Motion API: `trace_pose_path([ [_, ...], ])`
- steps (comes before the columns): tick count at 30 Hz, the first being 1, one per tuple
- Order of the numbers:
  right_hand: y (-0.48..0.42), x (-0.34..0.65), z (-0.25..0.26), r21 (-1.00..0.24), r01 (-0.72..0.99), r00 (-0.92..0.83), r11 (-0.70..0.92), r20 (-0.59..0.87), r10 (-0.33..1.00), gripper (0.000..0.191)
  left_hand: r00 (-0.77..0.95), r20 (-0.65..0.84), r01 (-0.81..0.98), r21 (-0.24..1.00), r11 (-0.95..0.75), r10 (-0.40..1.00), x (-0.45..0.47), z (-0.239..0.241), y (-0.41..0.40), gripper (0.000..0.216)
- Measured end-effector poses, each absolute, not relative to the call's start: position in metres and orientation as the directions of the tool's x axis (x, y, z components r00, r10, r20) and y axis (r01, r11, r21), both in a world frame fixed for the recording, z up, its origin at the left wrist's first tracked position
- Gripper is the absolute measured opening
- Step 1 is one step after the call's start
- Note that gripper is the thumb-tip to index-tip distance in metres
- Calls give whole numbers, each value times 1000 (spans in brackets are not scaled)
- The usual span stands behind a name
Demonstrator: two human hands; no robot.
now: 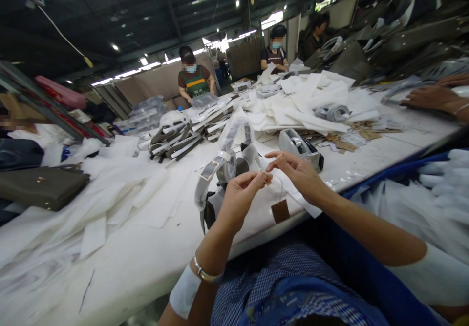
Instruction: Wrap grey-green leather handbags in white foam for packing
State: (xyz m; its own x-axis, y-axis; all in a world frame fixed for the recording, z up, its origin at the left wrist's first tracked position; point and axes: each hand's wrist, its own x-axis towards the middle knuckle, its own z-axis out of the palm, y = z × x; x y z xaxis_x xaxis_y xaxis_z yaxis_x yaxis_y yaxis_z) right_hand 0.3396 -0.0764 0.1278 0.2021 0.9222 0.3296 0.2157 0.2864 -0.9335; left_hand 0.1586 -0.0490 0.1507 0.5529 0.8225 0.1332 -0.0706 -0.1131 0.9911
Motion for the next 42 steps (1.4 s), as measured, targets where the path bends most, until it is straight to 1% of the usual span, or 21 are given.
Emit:
trace_pose_path([
  [2,-80,336,114,-941,158,155,300,324,933,57,556,109,-117,992,-52,824,154,154,-47,29],
  [5,-86,321,97,-941,-33,-55,338,339,939,71,543,57,-184,982,52,838,151,157,-44,29],
  [7,-88,307,90,-930,-92,-163,356,367,916,74,537,33,-219,970,102,843,151,158,-44,28],
  [9,-89,293,87,-927,-48,-181,372,375,909,67,532,31,-245,962,119,846,150,158,-46,28],
  [11,-90,282,86,-927,-5,-114,376,374,920,55,518,40,-245,964,104,854,146,159,-49,27],
  [13,-92,276,86,-940,-35,-61,339,341,938,45,493,60,-224,973,60,868,137,160,-53,28],
  [14,-93,276,86,-950,-65,-67,305,309,949,40,480,75,-211,977,32,874,130,160,-55,28],
  [16,-94,277,86,-968,-123,-131,220,236,963,29,455,104,-157,987,-35,884,111,163,-57,28],
  [17,-94,278,87,-974,-142,-167,178,201,965,27,446,113,-107,992,-72,888,100,164,-58,27],
  [19,-91,279,89,-984,-145,-208,108,137,968,29,436,114,27,990,-139,893,77,168,-59,27],
  [21,-84,275,91,-994,-88,-206,61,78,975,33,383,130,142,970,-197,914,54,171,-56,29],
  [22,-79,272,93,-998,-37,-193,52,59,980,35,331,157,177,958,-224,931,44,172,-53,30],
  [24,-68,263,96,-996,59,-166,66,55,985,37,191,237,236,931,-279,953,27,171,-42,30],
  [26,-55,253,99,-987,127,-149,94,75,986,37,113,292,307,899,-313,950,17,166,-27,28],
  [28,-45,243,103,-975,180,-136,132,109,985,36,150,268,352,885,-305,952,12,159,-12,28],
  [31,-36,230,110,-951,245,-118,190,166,979,36,325,139,305,921,-243,935,12,150,8,33],
  [35,-29,220,116,-934,284,-93,218,200,975,40,569,45,167,971,-169,821,16,147,27,43],
  [37,-25,217,118,-910,330,-76,249,238,968,41,654,9,139,982,-131,756,20,148,35,46],
  [39,-21,215,120,-891,358,-69,279,272,960,40,686,-16,141,984,-111,727,24,149,40,47],
  [42,-19,214,121,-916,300,-70,266,256,964,36,657,10,136,982,-132,754,25,148,44,44],
])
